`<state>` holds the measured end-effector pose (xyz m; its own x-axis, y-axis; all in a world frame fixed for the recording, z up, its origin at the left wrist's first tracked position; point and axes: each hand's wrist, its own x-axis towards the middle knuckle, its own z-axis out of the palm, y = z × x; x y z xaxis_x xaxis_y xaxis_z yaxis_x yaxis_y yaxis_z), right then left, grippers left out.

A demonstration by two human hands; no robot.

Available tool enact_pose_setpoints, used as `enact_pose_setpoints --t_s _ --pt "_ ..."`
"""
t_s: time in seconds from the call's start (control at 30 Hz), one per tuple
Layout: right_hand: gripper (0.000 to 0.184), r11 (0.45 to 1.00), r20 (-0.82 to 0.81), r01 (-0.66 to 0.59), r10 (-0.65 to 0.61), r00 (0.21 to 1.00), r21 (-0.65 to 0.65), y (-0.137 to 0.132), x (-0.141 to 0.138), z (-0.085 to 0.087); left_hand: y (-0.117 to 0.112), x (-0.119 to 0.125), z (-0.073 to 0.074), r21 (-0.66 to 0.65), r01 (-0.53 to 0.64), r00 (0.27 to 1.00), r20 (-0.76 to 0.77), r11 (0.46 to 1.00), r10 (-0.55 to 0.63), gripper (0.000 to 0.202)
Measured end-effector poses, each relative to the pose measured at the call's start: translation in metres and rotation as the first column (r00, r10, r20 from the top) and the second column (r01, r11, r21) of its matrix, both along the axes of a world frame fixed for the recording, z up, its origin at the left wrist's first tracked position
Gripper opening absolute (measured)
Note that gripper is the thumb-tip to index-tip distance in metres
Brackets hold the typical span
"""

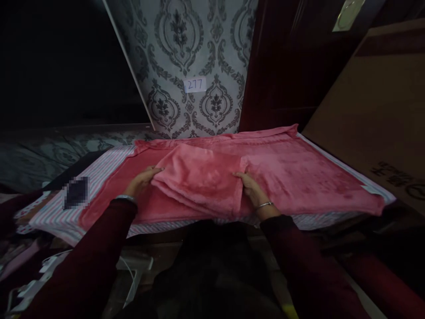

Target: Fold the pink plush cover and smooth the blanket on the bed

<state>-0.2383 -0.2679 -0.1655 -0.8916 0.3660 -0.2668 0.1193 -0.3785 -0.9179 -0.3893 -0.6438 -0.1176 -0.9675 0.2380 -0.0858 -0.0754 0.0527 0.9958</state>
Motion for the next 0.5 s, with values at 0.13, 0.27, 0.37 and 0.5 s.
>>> enact_pose_setpoints --t_s 0.13,0.27,0.37,0.5 --pt "0.031 0.99 -0.127 0.023 -0.006 0.992 0.136 0.021 -0.013 0.044 0.008 0.003 0.031 0.081 -0.029 0.99 -0.133 0.996 0.04 0.056" --pt "0.026 0.967 -0.168 -0.041 0.086 0.982 0.252 0.045 -0.029 0.094 0.005 0.033 0.048 0.14 -0.129 0.944 -0.285 0.982 0.165 0.06" --pt "0.027 0.956 -0.196 -0.051 0.112 0.974 0.29 0.05 -0.037 0.099 0.003 0.055 0.03 0.143 -0.158 0.951 -0.246 0.977 0.189 0.064" --pt "0.016 0.968 -0.108 -0.039 0.067 0.992 0.249 0.044 -0.028 0.049 -0.001 0.062 -0.026 0.055 -0.218 0.975 -0.019 0.974 0.219 0.063"
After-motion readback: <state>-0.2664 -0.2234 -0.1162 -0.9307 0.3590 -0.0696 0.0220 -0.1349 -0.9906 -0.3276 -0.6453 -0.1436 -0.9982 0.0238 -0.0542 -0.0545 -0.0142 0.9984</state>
